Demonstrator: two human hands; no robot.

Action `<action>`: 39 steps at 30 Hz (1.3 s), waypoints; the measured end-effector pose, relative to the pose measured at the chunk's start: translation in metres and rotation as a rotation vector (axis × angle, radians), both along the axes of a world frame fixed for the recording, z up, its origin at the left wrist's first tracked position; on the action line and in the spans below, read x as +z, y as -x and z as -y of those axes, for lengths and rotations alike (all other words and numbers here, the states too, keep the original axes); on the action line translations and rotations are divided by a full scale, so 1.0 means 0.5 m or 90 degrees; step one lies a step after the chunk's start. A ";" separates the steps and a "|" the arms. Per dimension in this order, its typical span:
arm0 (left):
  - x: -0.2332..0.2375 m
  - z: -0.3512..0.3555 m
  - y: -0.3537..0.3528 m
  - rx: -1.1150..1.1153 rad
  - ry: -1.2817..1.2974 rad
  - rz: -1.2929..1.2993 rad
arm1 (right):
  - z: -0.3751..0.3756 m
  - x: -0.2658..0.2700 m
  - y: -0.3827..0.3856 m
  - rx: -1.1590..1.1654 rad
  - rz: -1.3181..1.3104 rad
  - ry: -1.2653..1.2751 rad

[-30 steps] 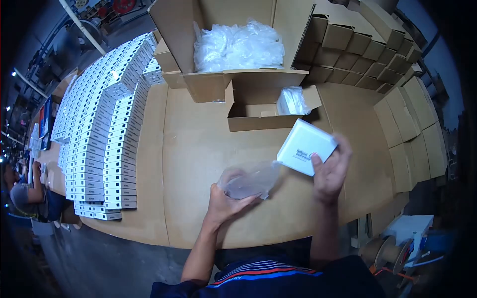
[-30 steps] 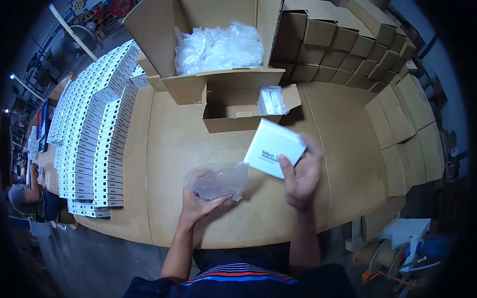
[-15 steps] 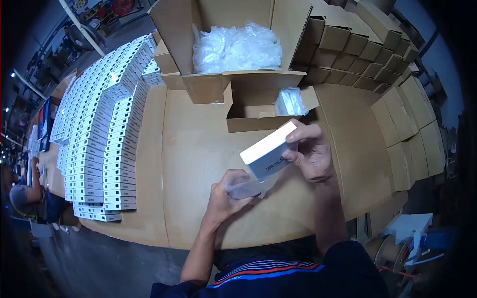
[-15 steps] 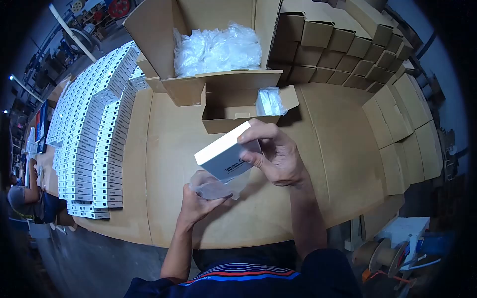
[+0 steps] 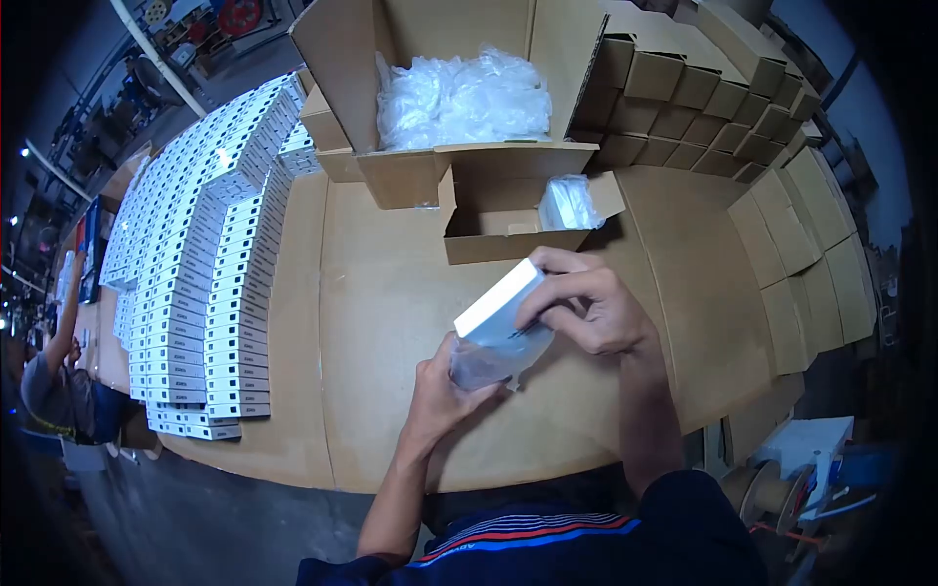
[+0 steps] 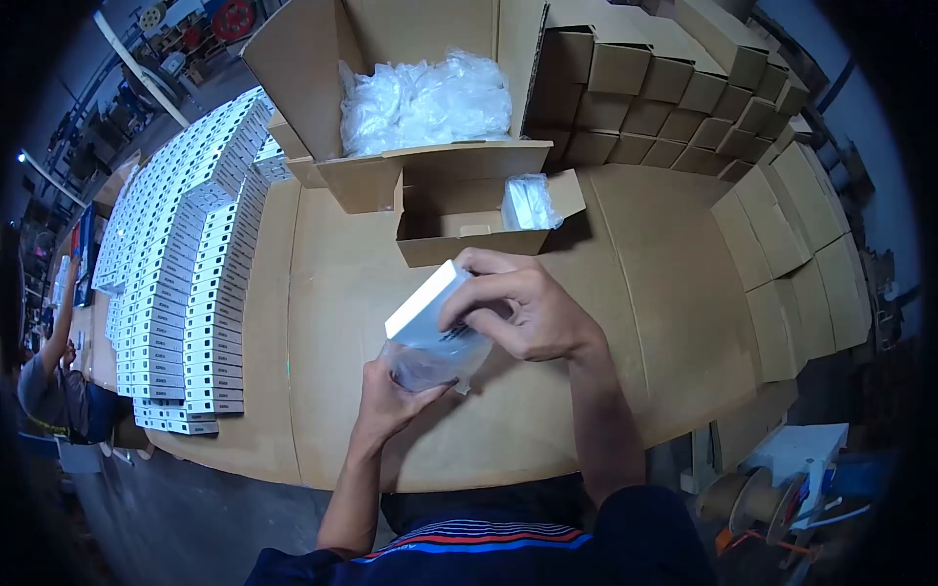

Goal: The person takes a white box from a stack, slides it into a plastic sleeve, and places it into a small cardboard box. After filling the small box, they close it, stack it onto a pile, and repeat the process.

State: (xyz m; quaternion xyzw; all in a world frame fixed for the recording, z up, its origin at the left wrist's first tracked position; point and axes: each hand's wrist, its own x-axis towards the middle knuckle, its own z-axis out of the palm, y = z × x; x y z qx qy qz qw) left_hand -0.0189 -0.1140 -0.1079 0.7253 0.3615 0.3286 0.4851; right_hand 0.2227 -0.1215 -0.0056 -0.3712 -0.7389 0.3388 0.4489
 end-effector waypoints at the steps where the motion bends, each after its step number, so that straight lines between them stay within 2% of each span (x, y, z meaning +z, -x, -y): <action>1: 0.000 0.000 -0.001 0.003 0.009 0.001 | -0.003 0.000 0.005 0.013 0.014 0.019; 9: -0.028 -0.005 0.000 0.025 0.104 0.098 | 0.007 -0.082 0.052 -0.019 -0.209 0.148; 14: -0.013 0.001 0.000 0.029 0.134 0.183 | 0.019 -0.111 0.045 -0.040 -0.225 0.208; 17: -0.063 0.006 -0.003 0.064 0.343 0.434 | 0.030 -0.124 0.048 -0.038 -0.235 0.256; 18: -0.078 0.007 -0.003 0.087 0.347 0.411 | 0.037 -0.129 0.053 -0.038 -0.243 0.277; 19: -0.089 0.007 -0.003 0.110 0.351 0.388 | 0.038 -0.138 0.067 -0.043 -0.340 0.248; 22: -0.096 0.007 -0.005 0.139 0.317 0.384 | 0.060 -0.161 0.085 -0.174 -0.498 0.265; 23: -0.099 0.004 -0.004 0.141 0.290 0.378 | 0.068 -0.192 0.083 -0.246 -0.523 0.340; 26: -0.109 -0.004 0.005 0.129 0.237 0.331 | 0.084 -0.257 0.098 -0.246 -0.640 0.400; 30: -0.081 -0.008 0.010 0.111 0.196 0.224 | 0.081 -0.271 0.106 -0.290 -0.571 0.278; 34: -0.039 -0.014 -0.013 0.063 0.076 0.293 | 0.074 -0.230 0.112 -0.280 -0.562 0.172; 38: -0.042 -0.007 -0.018 0.029 0.106 0.295 | 0.070 -0.231 0.111 -0.238 -0.532 0.135; 39: -0.038 -0.005 -0.022 0.057 0.132 0.300 | 0.069 -0.232 0.112 -0.228 -0.529 0.132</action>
